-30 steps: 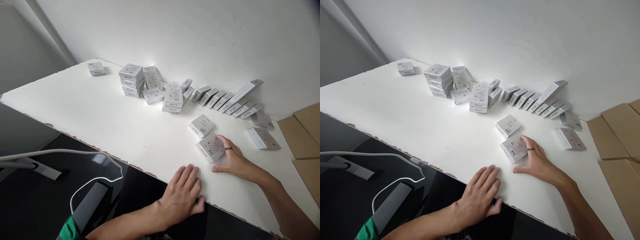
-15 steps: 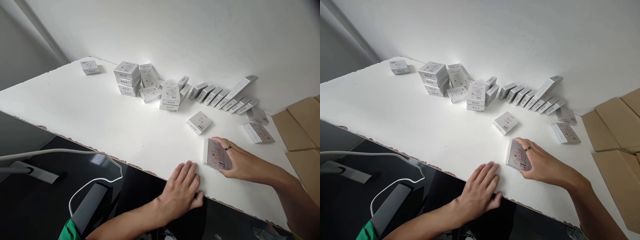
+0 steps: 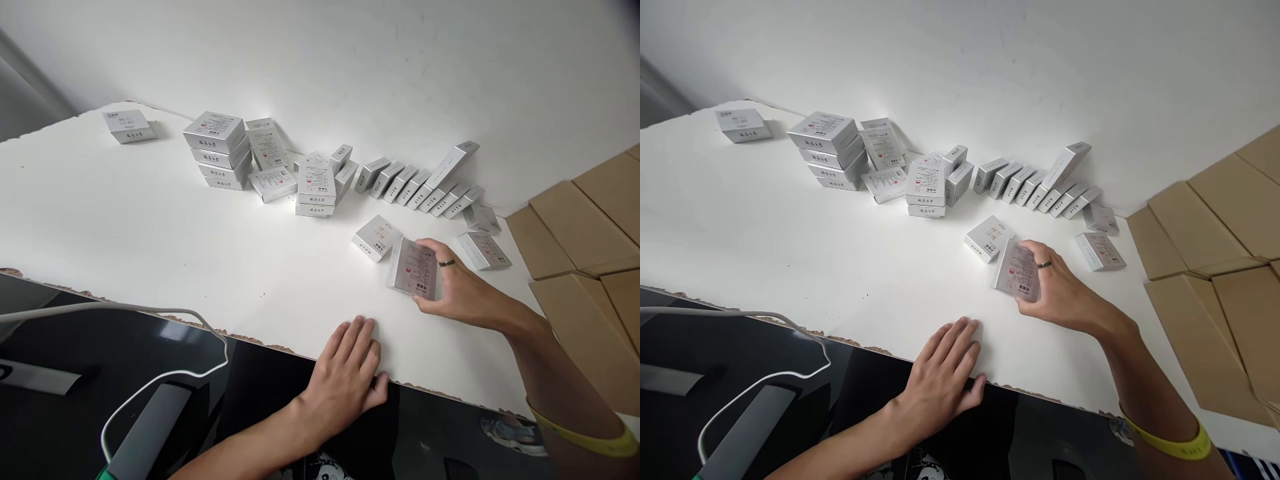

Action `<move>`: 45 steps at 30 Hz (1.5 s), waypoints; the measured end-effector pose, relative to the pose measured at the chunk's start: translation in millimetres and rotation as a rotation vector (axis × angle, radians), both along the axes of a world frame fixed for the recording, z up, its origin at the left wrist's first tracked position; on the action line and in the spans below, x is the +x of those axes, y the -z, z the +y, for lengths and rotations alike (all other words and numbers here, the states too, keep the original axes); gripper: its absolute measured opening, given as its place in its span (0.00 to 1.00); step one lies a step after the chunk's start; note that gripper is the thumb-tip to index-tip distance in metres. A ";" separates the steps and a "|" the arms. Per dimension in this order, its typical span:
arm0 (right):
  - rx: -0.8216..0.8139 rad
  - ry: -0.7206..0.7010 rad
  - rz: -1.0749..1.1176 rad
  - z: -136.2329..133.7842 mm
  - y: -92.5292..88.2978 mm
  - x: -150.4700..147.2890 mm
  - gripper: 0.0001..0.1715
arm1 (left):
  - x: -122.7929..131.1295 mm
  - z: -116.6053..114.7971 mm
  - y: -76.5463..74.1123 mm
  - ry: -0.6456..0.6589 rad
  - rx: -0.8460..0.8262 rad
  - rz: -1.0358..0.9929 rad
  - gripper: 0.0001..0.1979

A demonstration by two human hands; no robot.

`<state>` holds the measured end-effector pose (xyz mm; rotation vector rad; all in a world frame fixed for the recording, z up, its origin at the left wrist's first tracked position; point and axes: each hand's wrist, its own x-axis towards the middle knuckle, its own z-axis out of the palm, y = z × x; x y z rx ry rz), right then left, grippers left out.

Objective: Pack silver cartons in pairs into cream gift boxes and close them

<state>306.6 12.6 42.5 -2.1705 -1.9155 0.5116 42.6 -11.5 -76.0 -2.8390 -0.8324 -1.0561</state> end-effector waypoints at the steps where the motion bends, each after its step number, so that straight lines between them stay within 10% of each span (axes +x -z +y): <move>1: 0.060 -0.030 0.040 8.8 -2.8 -2.0 0.52 | 0.1 -0.3 -0.3 -0.001 0.000 0.005 0.16; 9: 0.189 -0.325 0.068 155.6 -62.8 -48.1 0.32 | -2.2 -2.9 -1.7 -0.023 0.023 0.043 0.18; 15: 0.385 -0.347 0.143 224.4 -56.2 -84.2 0.35 | -5.2 -4.0 -1.9 -0.022 0.025 0.084 0.18; 20: 0.330 -0.341 0.192 215.7 -43.9 -77.9 0.51 | -4.1 -5.2 0.6 -0.020 0.030 0.073 0.19; 24: 0.623 -0.045 0.289 162.3 -11.6 -100.0 0.37 | -3.5 -6.5 2.5 -0.018 0.025 0.074 0.19; 28: 0.394 0.340 0.477 119.3 46.9 -149.6 0.38 | -4.0 -5.4 1.4 -0.019 0.038 0.067 0.20; 32: 0.297 0.583 0.534 142.8 74.7 -187.8 0.52 | -4.0 -5.2 0.6 -0.027 0.044 0.039 0.20; 37: 0.314 0.739 0.454 190.8 68.5 -212.8 0.66 | -3.4 -9.5 6.0 -0.144 0.027 -0.013 0.26; 45: 0.385 0.806 0.321 203.4 69.6 -225.6 0.57 | -5.4 -17.5 -8.5 -0.105 -0.007 0.082 0.30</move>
